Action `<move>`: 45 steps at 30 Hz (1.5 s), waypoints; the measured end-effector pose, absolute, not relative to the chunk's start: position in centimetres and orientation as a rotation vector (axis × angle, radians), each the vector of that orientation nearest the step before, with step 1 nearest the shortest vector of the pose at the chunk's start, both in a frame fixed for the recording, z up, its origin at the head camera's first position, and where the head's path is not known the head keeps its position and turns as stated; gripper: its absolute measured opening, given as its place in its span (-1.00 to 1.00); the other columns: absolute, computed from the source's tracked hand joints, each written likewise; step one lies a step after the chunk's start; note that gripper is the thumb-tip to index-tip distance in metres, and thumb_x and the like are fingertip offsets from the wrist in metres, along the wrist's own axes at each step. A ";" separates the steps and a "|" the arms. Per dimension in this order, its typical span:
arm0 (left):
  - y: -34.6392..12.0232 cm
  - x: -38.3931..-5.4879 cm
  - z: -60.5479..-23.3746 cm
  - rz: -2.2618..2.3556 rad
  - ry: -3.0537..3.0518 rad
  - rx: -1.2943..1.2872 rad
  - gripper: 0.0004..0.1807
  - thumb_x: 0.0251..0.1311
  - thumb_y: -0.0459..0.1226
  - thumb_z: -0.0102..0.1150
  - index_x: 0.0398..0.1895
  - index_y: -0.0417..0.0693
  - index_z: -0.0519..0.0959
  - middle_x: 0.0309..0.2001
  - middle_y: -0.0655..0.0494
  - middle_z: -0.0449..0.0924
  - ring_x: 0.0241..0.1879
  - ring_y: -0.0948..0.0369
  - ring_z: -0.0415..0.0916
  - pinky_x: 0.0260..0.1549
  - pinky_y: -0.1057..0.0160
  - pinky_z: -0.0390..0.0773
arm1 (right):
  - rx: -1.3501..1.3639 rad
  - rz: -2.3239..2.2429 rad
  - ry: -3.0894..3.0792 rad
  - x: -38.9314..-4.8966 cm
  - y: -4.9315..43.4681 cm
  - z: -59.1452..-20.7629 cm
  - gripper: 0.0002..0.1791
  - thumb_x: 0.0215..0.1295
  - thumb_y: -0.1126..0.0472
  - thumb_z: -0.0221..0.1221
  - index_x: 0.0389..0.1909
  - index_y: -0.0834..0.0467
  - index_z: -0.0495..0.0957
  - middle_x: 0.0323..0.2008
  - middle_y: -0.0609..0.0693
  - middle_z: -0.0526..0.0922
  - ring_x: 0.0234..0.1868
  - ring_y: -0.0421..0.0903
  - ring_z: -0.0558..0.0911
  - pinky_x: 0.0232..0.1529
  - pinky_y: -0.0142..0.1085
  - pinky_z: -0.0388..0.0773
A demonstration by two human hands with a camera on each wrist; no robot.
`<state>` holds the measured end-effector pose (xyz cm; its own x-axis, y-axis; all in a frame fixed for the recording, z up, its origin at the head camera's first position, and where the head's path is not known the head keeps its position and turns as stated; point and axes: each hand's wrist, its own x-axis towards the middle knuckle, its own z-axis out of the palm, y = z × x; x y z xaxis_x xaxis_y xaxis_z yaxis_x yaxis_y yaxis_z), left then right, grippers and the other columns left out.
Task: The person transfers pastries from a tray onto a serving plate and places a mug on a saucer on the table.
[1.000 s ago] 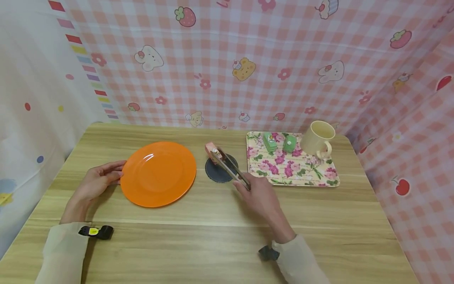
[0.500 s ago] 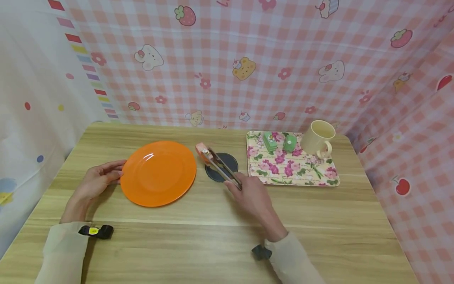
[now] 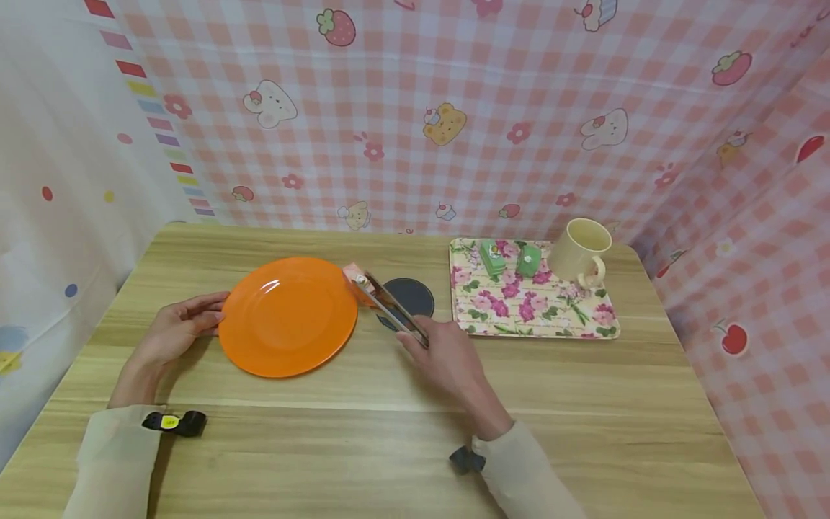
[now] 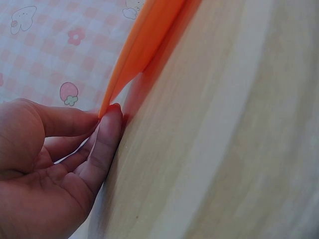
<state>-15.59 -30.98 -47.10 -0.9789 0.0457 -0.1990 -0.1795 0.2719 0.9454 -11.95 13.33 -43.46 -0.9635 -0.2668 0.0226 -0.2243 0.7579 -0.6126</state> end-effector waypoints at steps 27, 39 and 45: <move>-31.2 -15.7 -47.3 1.765 2.361 -0.097 -0.48 0.54 -0.34 -0.01 0.49 -0.29 0.32 -0.02 0.35 0.59 -0.14 0.44 0.66 -0.10 0.38 0.75 | -0.468 -0.940 2.868 -12.8 9.9 -43.6 -0.74 0.45 -0.11 0.23 -0.18 0.00 0.66 -0.67 -0.17 0.42 -0.70 -0.24 0.34 -0.66 -0.40 0.19; -31.0 -15.7 -47.0 1.736 2.388 -0.129 -0.46 0.51 -0.33 0.05 0.49 -0.30 0.33 -0.05 0.36 0.58 -0.19 0.46 0.65 -0.15 0.41 0.74 | -0.523 -0.953 2.837 -13.2 8.6 -44.0 -0.75 0.46 -0.09 0.21 -0.22 -0.01 0.66 -0.72 -0.17 0.21 -0.71 -0.22 0.13 -0.65 -0.40 0.05; -30.9 -15.7 -46.9 1.730 2.391 -0.142 -0.46 0.51 -0.34 0.05 0.49 -0.29 0.33 -0.06 0.37 0.57 -0.19 0.48 0.65 -0.15 0.42 0.74 | -0.535 -0.927 2.838 -13.4 8.1 -44.2 -0.74 0.46 -0.11 0.21 -0.19 -0.01 0.68 -0.73 -0.17 0.23 -0.72 -0.22 0.17 -0.66 -0.40 0.07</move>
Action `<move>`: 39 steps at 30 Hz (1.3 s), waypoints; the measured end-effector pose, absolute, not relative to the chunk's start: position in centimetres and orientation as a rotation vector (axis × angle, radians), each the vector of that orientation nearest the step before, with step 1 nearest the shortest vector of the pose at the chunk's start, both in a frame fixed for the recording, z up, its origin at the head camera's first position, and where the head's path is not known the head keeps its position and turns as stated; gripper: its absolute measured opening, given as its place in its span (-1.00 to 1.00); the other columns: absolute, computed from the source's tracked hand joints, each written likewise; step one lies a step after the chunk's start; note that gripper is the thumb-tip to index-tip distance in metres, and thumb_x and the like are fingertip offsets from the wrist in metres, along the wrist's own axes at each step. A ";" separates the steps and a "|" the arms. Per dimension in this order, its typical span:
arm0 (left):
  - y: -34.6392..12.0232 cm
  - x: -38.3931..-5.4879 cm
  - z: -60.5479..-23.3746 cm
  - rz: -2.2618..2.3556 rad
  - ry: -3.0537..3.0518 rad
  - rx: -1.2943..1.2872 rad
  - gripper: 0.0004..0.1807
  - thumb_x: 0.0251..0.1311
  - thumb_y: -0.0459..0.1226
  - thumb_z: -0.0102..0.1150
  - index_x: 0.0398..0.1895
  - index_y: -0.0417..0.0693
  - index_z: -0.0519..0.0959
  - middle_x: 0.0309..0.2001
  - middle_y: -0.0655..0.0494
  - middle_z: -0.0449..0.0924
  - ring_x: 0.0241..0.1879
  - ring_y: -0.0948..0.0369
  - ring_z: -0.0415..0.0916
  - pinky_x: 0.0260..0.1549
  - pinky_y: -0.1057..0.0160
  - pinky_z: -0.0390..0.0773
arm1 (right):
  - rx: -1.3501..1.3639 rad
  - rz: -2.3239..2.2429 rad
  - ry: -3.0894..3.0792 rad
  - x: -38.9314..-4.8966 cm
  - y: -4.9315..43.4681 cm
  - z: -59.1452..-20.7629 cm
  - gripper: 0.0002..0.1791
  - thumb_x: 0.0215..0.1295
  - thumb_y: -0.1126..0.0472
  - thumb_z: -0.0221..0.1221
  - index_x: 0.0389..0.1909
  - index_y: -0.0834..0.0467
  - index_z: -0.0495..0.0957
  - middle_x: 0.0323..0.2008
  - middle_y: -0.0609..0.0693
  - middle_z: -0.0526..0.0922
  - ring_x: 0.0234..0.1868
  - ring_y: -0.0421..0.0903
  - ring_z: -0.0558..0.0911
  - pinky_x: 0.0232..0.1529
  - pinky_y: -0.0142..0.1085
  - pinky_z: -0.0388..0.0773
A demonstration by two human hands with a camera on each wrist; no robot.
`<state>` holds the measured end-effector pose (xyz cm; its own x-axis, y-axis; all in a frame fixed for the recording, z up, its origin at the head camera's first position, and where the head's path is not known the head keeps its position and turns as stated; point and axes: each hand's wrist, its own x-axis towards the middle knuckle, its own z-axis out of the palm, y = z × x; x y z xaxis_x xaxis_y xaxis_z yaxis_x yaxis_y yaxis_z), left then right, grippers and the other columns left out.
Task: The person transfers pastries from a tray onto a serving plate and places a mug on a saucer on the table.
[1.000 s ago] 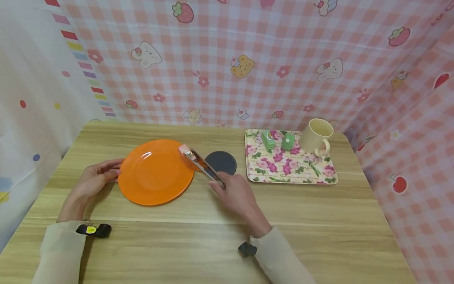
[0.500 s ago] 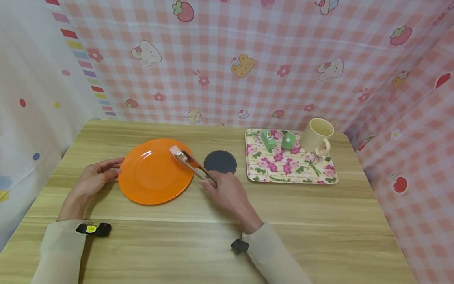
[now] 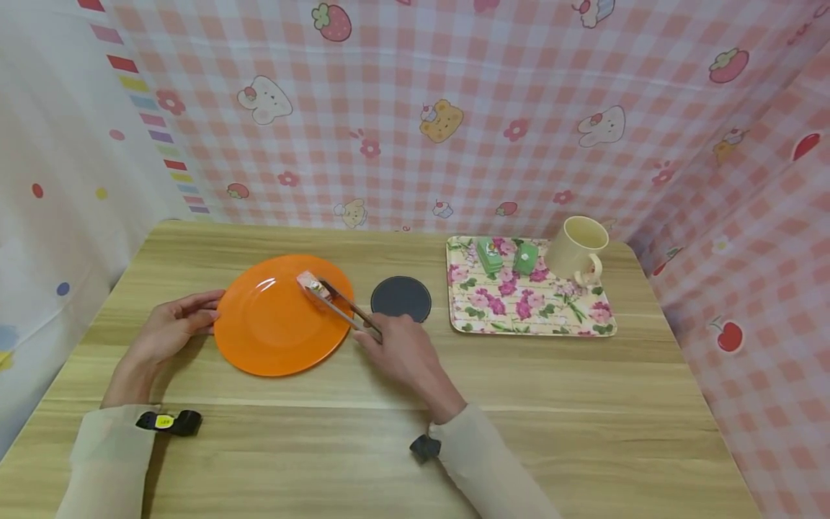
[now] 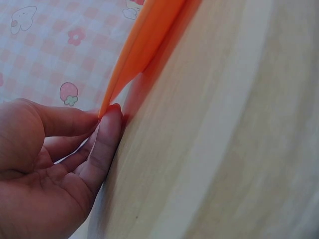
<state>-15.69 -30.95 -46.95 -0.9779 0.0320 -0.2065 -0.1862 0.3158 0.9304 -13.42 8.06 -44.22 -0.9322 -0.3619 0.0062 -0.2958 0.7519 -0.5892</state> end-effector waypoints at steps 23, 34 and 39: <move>-31.0 -15.7 -47.1 1.735 2.375 -0.138 -0.46 0.51 -0.33 0.04 0.50 -0.27 0.32 -0.04 0.36 0.58 -0.19 0.46 0.65 -0.14 0.41 0.74 | -0.530 -0.899 2.854 -13.7 7.5 -44.4 -0.73 0.43 -0.11 0.24 -0.15 0.00 0.70 -0.70 -0.16 0.30 -0.67 -0.19 0.30 -0.63 -0.37 0.19; -31.0 -15.7 -47.1 1.729 2.385 -0.134 -0.47 0.52 -0.34 0.03 0.49 -0.28 0.33 -0.07 0.40 0.59 -0.19 0.47 0.65 -0.15 0.40 0.75 | -0.480 -0.918 2.836 -13.6 7.6 -44.3 -0.62 0.38 -0.16 0.28 -0.03 0.04 0.72 -0.72 -0.18 0.26 -0.71 -0.23 0.20 -0.67 -0.38 0.08; -31.0 -15.7 -47.1 1.728 2.395 -0.124 -0.47 0.51 -0.33 0.04 0.48 -0.30 0.33 -0.08 0.43 0.59 -0.19 0.46 0.66 -0.15 0.40 0.75 | -0.454 -0.912 2.834 -13.3 7.7 -44.2 -0.55 0.37 -0.18 0.28 0.03 0.08 0.70 -0.74 -0.18 0.22 -0.72 -0.22 0.16 -0.68 -0.37 0.04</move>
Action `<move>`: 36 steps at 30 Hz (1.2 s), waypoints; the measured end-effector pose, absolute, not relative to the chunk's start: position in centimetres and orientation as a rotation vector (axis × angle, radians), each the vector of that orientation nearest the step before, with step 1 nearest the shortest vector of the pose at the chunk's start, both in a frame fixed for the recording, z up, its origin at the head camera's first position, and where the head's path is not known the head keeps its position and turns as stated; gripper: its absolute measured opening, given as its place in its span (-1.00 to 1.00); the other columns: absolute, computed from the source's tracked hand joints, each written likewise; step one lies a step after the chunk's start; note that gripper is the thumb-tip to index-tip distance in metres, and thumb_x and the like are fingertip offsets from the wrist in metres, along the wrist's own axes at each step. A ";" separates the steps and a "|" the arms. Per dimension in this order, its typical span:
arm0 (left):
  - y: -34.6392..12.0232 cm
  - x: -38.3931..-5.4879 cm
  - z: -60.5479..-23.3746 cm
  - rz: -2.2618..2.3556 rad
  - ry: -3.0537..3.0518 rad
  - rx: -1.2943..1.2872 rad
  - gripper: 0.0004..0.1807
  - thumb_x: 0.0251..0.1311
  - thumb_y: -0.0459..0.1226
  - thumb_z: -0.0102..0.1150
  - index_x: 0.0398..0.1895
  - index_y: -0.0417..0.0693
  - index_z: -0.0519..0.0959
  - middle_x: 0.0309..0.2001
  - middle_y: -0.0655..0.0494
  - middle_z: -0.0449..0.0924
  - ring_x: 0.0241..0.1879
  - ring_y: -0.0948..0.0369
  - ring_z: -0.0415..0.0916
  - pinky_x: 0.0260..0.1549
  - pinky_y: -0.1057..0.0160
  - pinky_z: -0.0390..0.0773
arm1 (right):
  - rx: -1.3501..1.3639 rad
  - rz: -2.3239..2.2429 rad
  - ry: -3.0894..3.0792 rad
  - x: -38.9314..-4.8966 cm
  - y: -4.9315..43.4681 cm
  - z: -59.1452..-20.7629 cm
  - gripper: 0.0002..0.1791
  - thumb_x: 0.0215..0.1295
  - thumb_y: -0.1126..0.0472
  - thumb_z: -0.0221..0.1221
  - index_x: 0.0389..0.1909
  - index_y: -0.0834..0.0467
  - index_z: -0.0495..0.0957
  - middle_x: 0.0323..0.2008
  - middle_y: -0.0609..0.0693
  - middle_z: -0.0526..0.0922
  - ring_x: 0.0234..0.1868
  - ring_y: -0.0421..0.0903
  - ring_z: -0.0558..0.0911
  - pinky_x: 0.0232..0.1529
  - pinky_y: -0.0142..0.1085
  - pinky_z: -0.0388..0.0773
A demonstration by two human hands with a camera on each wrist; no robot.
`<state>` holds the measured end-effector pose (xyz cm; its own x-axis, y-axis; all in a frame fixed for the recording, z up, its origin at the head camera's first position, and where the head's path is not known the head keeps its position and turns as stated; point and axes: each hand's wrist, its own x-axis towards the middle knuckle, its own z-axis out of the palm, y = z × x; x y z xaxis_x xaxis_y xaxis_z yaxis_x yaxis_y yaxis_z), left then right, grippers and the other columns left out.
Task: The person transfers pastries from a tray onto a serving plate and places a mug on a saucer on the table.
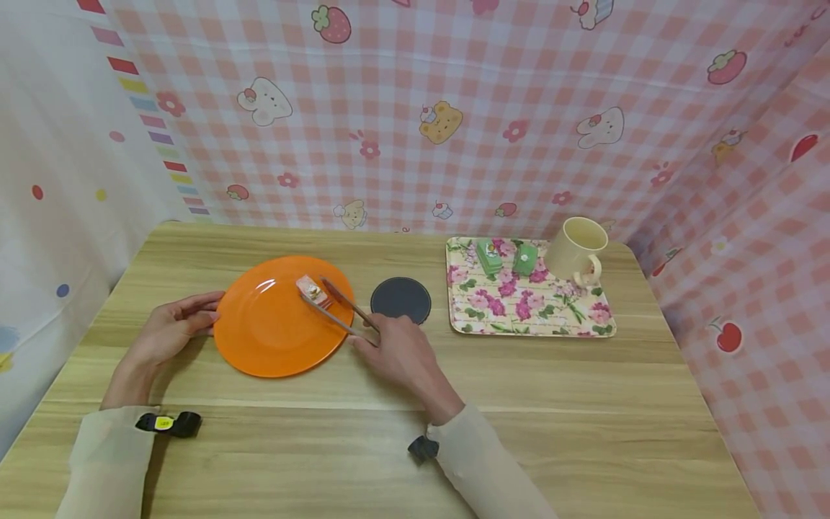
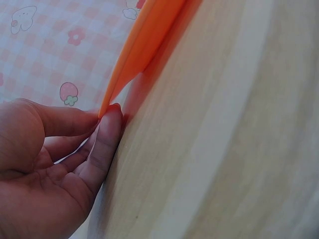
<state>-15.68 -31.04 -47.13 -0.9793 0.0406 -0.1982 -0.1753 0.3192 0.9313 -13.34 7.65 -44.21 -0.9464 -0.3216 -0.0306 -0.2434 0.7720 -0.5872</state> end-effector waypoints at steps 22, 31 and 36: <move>-31.0 -15.7 -47.2 1.726 2.396 -0.147 -0.47 0.51 -0.34 0.04 0.48 -0.28 0.34 -0.06 0.40 0.59 -0.18 0.47 0.65 -0.14 0.41 0.74 | -0.302 -1.114 2.781 -12.4 8.8 -43.4 -0.43 0.30 -0.21 0.34 0.09 0.15 0.61 -0.61 -0.06 0.53 -0.65 -0.18 0.40 -0.61 -0.38 0.33; -30.9 -15.6 -47.0 1.740 2.375 -0.148 -0.48 0.52 -0.34 0.01 0.49 -0.27 0.33 -0.04 0.36 0.58 -0.17 0.45 0.65 -0.12 0.41 0.74 | -0.262 -1.195 2.766 -12.3 9.6 -43.2 -0.37 0.23 -0.20 0.40 0.16 0.13 0.59 -0.62 -0.11 0.59 -0.68 -0.17 0.47 -0.64 -0.34 0.44; -31.0 -15.7 -47.2 1.737 2.366 -0.155 -0.48 0.53 -0.33 0.01 0.50 -0.25 0.32 -0.01 0.34 0.58 -0.15 0.44 0.65 -0.10 0.40 0.74 | -0.251 -1.251 2.773 -12.3 10.2 -43.0 -0.34 0.23 -0.18 0.41 0.19 0.16 0.57 -0.61 -0.10 0.59 -0.67 -0.15 0.47 -0.63 -0.33 0.45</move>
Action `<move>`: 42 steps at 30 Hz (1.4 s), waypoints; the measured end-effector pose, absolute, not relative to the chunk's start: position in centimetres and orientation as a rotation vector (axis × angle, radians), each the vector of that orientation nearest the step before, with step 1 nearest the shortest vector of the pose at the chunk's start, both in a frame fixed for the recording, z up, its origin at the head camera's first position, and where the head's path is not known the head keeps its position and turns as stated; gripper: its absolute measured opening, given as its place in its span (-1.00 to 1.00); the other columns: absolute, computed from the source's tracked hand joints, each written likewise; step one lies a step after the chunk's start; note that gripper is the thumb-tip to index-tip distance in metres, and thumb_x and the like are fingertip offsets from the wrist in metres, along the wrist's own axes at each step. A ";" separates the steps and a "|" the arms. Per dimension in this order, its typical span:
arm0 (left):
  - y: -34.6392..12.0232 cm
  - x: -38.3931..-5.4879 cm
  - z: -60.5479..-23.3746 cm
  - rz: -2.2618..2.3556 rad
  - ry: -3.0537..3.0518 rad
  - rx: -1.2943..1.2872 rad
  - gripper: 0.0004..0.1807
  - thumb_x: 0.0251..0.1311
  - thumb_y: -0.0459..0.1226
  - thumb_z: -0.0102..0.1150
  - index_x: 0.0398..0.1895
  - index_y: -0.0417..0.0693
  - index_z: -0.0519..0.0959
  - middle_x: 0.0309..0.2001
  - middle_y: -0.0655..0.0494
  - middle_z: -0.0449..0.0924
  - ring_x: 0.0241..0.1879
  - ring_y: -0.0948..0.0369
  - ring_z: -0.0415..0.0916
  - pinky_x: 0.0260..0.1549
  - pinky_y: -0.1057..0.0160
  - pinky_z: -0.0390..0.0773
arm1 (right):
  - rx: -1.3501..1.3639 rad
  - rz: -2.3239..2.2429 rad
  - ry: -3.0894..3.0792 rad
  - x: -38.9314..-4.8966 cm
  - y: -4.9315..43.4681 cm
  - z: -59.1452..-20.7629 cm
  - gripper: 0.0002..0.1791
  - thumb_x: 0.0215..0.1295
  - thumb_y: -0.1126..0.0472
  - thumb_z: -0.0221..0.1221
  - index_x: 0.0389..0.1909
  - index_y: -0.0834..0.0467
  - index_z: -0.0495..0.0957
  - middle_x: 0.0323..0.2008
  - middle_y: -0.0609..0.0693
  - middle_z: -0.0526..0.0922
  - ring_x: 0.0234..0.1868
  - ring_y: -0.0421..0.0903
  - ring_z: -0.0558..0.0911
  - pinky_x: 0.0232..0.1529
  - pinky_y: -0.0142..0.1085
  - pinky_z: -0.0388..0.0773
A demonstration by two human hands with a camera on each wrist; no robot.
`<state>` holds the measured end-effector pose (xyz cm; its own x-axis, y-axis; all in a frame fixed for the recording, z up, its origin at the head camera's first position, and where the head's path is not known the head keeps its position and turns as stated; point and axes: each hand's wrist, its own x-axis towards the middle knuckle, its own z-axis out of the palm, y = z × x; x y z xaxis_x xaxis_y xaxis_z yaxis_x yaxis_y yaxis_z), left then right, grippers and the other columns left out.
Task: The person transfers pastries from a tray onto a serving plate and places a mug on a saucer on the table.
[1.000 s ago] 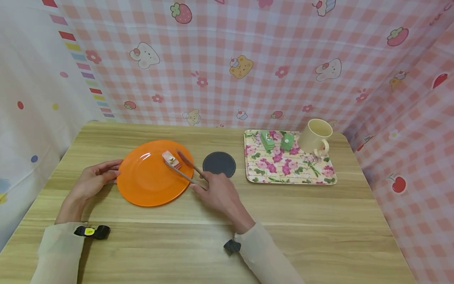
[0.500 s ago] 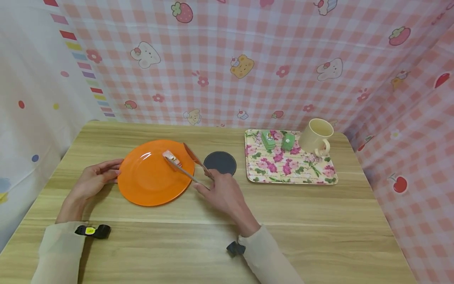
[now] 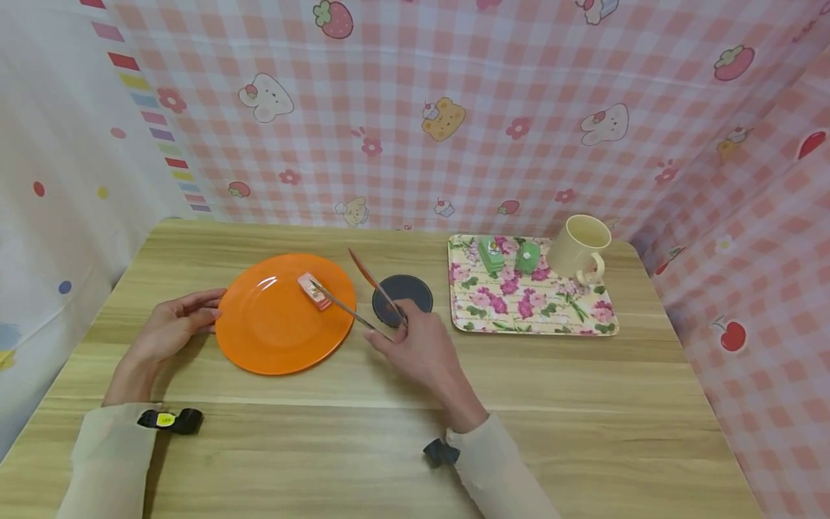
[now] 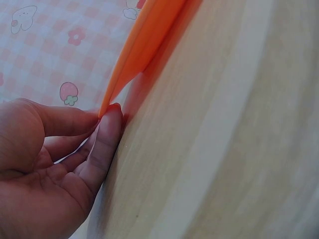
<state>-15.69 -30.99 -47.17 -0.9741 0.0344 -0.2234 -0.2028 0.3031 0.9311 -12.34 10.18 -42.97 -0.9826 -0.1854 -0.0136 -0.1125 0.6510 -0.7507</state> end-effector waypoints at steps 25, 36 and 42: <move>-31.0 -15.7 -47.0 1.744 2.372 -0.130 -0.45 0.51 -0.32 0.06 0.50 -0.29 0.32 -0.06 0.39 0.60 -0.17 0.47 0.65 -0.15 0.40 0.74 | -0.171 -1.325 2.847 -13.3 13.8 -42.5 -0.42 0.25 -0.01 0.35 0.22 0.17 0.52 -0.44 -0.02 0.69 -0.47 -0.16 0.58 -0.34 -0.33 0.53; -31.0 -15.7 -47.2 1.757 2.377 -0.136 -0.47 0.52 -0.34 0.04 0.48 -0.30 0.33 -0.08 0.42 0.60 -0.17 0.47 0.66 -0.14 0.40 0.75 | -0.205 -1.426 2.792 -13.6 15.4 -42.4 -0.37 0.36 -0.01 0.33 0.35 0.15 0.43 -0.40 0.04 0.67 -0.46 -0.09 0.56 -0.44 -0.32 0.52; -31.0 -15.6 -47.1 1.742 2.376 -0.137 -0.47 0.52 -0.32 0.03 0.50 -0.27 0.32 -0.04 0.38 0.58 -0.16 0.46 0.66 -0.13 0.40 0.74 | -0.237 -1.438 2.797 -13.7 16.1 -42.6 -0.38 0.38 0.00 0.32 0.37 0.11 0.41 -0.38 0.04 0.65 -0.46 -0.10 0.53 -0.46 -0.35 0.48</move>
<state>-15.64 -31.01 -47.14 -0.9774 0.0388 -0.2079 -0.1867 0.3042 0.9341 -13.71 16.12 -42.63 -0.9886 -0.1279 0.0795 -0.1391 0.5730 -0.8077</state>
